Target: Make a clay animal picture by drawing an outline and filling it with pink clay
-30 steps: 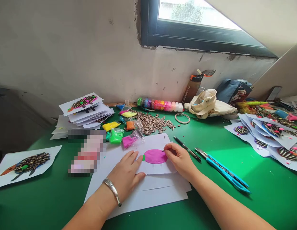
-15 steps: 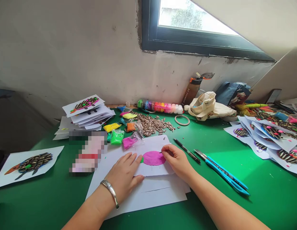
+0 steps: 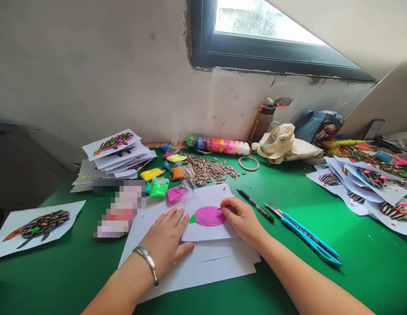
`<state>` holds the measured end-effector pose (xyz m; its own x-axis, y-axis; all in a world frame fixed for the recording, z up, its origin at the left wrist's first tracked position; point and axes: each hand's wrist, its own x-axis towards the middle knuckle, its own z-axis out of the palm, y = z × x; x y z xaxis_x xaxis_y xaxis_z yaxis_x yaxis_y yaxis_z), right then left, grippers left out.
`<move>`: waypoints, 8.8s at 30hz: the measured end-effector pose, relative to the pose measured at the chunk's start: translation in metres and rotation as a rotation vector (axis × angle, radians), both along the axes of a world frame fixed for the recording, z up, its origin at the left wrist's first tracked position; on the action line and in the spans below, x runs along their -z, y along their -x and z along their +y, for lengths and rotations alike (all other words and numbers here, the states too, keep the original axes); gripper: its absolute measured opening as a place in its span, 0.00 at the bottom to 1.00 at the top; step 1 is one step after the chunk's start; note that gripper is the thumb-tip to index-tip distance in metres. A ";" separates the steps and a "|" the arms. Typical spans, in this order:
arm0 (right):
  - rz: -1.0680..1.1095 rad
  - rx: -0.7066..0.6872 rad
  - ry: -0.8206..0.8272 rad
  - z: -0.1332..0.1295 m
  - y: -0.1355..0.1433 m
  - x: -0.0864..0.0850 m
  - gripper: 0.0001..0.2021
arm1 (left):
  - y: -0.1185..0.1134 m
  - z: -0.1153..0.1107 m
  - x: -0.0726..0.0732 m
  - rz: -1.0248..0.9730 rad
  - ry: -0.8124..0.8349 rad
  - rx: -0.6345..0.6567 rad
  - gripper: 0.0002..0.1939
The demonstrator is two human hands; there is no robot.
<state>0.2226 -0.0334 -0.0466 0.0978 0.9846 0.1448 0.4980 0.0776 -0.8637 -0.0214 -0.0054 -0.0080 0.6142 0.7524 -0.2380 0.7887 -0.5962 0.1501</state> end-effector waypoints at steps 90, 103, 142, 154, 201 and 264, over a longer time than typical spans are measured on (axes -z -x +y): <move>0.309 -0.150 0.099 0.041 0.036 -0.048 0.24 | -0.023 0.037 0.002 -0.530 -0.453 0.032 0.40; -0.172 -0.134 -0.527 0.012 0.031 -0.057 0.10 | -0.031 0.033 -0.006 -0.730 -0.076 0.084 0.15; 0.163 -0.340 -0.187 0.012 0.032 -0.054 0.11 | -0.026 0.036 -0.019 -1.184 0.942 -0.241 0.18; -0.037 -0.418 -0.151 0.008 0.029 -0.058 0.05 | -0.028 0.035 -0.018 -1.187 1.023 -0.271 0.20; 0.467 -0.512 0.216 0.013 0.005 -0.068 0.12 | -0.025 0.037 -0.026 -0.998 0.997 -0.304 0.18; 0.917 -0.052 0.206 0.026 0.001 -0.048 0.14 | -0.020 0.051 -0.012 -1.178 0.876 -0.615 0.30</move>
<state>0.2221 -0.0075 0.0011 0.0429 0.9886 -0.1442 -0.3827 -0.1171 -0.9164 -0.0018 0.0453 0.0037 0.4268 0.8363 -0.3440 0.0668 0.3502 0.9343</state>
